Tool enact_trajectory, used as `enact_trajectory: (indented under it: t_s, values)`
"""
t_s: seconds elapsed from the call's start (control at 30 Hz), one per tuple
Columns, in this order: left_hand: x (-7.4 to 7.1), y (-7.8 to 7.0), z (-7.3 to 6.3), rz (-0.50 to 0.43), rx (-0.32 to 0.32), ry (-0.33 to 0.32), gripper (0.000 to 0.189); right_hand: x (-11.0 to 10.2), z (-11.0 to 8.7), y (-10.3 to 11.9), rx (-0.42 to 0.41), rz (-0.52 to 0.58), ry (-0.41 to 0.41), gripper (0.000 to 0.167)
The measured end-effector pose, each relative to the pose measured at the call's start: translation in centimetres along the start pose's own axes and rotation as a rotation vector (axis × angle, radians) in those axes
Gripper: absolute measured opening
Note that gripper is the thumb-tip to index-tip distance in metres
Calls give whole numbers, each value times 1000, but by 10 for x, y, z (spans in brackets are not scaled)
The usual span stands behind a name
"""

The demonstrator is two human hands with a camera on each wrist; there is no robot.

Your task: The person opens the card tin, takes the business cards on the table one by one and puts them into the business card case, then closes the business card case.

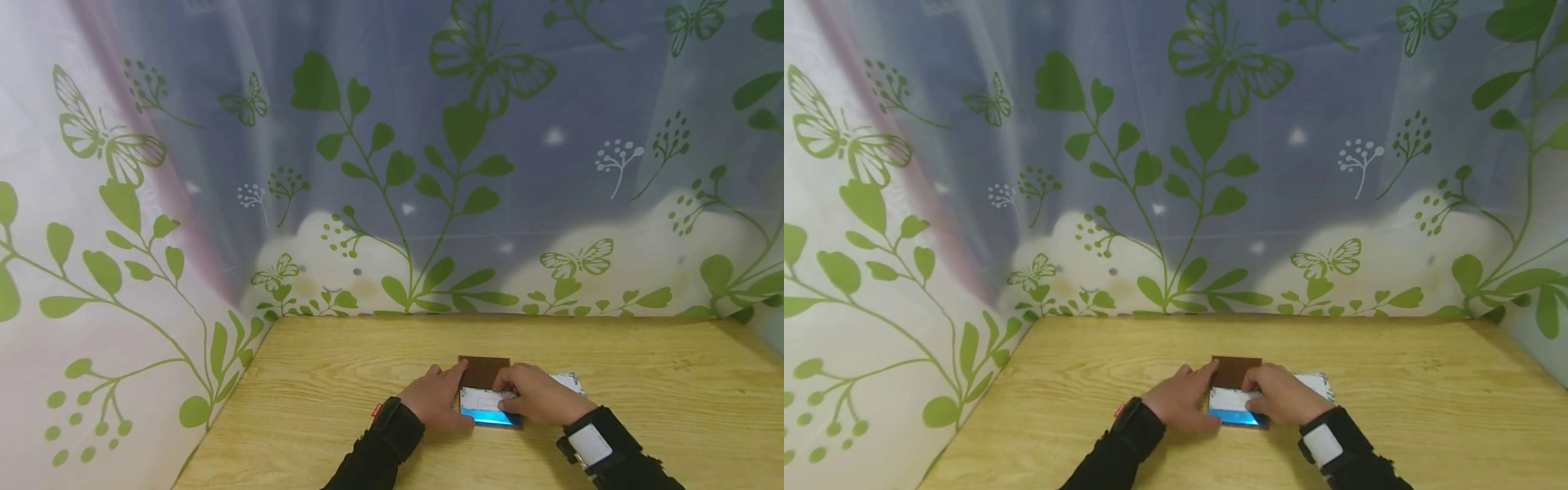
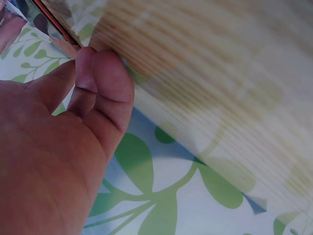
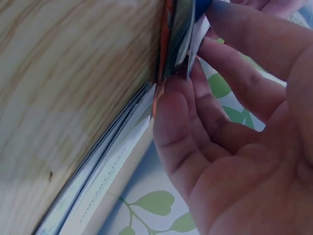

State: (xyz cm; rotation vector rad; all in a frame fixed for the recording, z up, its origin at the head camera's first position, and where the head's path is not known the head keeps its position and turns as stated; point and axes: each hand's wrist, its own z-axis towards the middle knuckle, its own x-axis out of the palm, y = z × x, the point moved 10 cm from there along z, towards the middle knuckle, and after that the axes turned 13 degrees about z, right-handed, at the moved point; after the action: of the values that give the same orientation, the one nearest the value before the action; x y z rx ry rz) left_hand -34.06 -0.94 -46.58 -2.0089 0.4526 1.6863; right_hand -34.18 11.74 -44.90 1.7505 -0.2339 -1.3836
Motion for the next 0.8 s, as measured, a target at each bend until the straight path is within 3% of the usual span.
enact_trajectory:
  t_s: [0.23,0.63,0.8]
  values:
    - [1,0,1,13,-1,1,97,1,0,2,-44,12,28,4]
    - [1,1,1,26,-1,4,97,0,0,2,-35,20,30,6]
    - [1,0,0,26,10,-2,98,-4,-3,5,-3,-9,-12,18]
